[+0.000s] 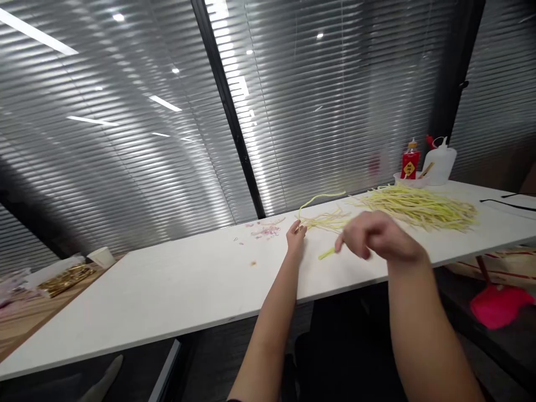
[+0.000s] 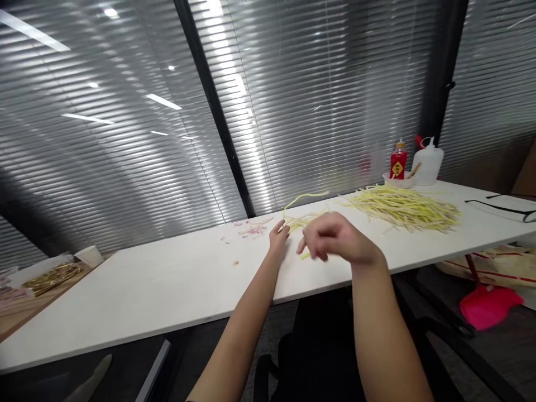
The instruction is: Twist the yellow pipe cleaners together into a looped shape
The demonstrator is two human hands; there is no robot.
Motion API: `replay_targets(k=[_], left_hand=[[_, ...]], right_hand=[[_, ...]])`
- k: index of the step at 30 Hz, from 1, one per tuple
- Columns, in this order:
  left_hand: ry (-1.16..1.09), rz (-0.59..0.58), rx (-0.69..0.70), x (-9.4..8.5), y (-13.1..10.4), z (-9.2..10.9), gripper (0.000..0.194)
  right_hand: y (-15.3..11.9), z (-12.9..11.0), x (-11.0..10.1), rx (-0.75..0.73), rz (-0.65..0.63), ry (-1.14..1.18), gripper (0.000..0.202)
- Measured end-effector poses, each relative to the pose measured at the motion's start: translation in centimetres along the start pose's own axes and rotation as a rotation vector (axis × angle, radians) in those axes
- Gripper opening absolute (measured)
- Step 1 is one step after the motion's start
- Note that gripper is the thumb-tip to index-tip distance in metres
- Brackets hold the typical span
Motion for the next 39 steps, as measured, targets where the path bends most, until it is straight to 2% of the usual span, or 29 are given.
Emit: replay_targets(k=[1,3,5,8,12,15,19,24,27,32,39], left_hand=[[-0.054,-0.009,-0.071,0.1,0.0,-0.2,0.049],[-0.137,-0.051,-0.18,0.5,-0.3,-0.3,0.045],[-0.183,-0.127,-0.254,1.2,-0.7,-0.2,0.042],[-0.178,-0.264,-0.33,2.1,-1.4,-0.3,0.039],[-0.105,-0.372,-0.428,2.5,-2.1,-1.2,0.038],[-0.076,-0.39,-0.482,2.3,-2.1,-2.0,0.034],[-0.038,-0.355,-0.498,2.0,-2.0,-2.5,0.028],[-0.041,-0.303,-0.489,1.9,-1.8,-2.4,0.014],[-0.037,-0.268,-0.507,1.7,-1.8,-2.5,0.013],[-0.011,-0.283,-0.498,1.7,-1.8,-2.6,0.015],[0.093,-0.359,-0.422,2.3,-2.1,-2.7,0.009]], right_hand=[[0.9,1.5,0.1,0.112,-0.03,0.027,0.038],[2.3,5.7,0.0,0.334,0.002,0.074,0.038],[3.0,10.6,-0.3,0.503,0.135,0.088,0.037],[2.9,16.3,-0.4,0.548,0.378,0.14,0.04],[1.2,20.0,0.0,0.485,0.751,0.252,0.049],[-0.3,21.3,0.4,0.506,0.895,0.303,0.042],[-1.2,22.3,0.5,0.518,0.875,0.219,0.037],[-2.0,23.4,0.4,0.571,0.936,0.108,0.037],[-2.1,23.6,0.3,0.555,0.967,0.139,0.037],[-2.7,23.7,-0.3,0.589,1.07,0.243,0.034],[-2.5,22.7,0.1,0.595,1.049,0.294,0.027]])
Point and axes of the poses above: each hand's wrist, its own y-axis towards the middle knuckle, its own x-axis out of the palm, z = x × y, the point moved 5 cm from there along y, towards the middle knuckle, and after that the axes turned 12 degrees about -y, right-handed, at the moved point
